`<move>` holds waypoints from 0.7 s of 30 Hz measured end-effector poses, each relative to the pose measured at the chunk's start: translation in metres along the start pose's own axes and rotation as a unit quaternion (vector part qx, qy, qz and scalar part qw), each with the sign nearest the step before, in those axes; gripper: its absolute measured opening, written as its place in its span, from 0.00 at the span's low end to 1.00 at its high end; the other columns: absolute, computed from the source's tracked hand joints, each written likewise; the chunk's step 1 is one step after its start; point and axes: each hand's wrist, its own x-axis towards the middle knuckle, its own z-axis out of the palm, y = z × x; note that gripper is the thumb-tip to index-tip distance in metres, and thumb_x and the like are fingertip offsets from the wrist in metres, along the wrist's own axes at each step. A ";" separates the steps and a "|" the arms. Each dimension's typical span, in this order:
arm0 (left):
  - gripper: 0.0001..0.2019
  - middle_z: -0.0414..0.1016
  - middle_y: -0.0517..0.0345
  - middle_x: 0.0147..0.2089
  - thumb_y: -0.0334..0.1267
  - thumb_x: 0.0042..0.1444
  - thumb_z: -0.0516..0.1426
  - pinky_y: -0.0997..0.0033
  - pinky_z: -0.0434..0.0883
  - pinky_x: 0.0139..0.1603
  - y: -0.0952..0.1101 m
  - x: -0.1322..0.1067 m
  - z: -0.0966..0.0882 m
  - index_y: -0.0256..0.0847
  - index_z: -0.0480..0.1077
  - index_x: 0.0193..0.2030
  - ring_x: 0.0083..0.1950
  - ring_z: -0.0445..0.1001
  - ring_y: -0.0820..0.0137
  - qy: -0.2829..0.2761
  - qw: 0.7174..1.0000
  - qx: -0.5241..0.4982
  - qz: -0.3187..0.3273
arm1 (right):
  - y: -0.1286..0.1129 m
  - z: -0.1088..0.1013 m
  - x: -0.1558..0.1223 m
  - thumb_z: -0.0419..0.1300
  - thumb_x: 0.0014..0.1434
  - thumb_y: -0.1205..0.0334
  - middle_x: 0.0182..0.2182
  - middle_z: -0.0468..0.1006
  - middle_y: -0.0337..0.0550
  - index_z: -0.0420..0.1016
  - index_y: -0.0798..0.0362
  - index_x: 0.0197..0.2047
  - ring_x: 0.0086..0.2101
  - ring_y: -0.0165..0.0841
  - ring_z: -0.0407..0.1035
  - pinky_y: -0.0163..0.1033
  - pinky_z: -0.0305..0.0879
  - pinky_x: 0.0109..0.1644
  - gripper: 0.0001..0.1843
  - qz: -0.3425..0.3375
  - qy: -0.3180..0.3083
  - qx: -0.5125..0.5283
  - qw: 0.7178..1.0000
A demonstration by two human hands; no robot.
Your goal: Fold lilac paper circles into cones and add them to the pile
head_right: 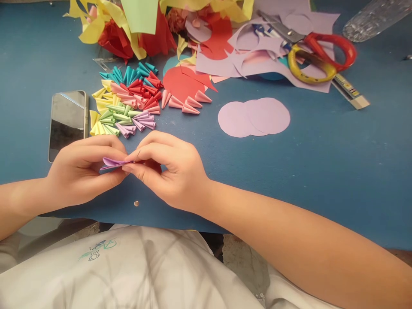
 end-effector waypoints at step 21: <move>0.07 0.78 0.58 0.33 0.28 0.63 0.65 0.63 0.71 0.37 -0.005 0.002 -0.002 0.45 0.77 0.36 0.34 0.74 0.67 -0.026 0.999 0.014 -0.021 | 0.000 -0.005 0.003 0.66 0.72 0.66 0.41 0.86 0.42 0.86 0.47 0.43 0.36 0.31 0.80 0.38 0.78 0.36 0.07 -0.009 0.064 0.043 0.997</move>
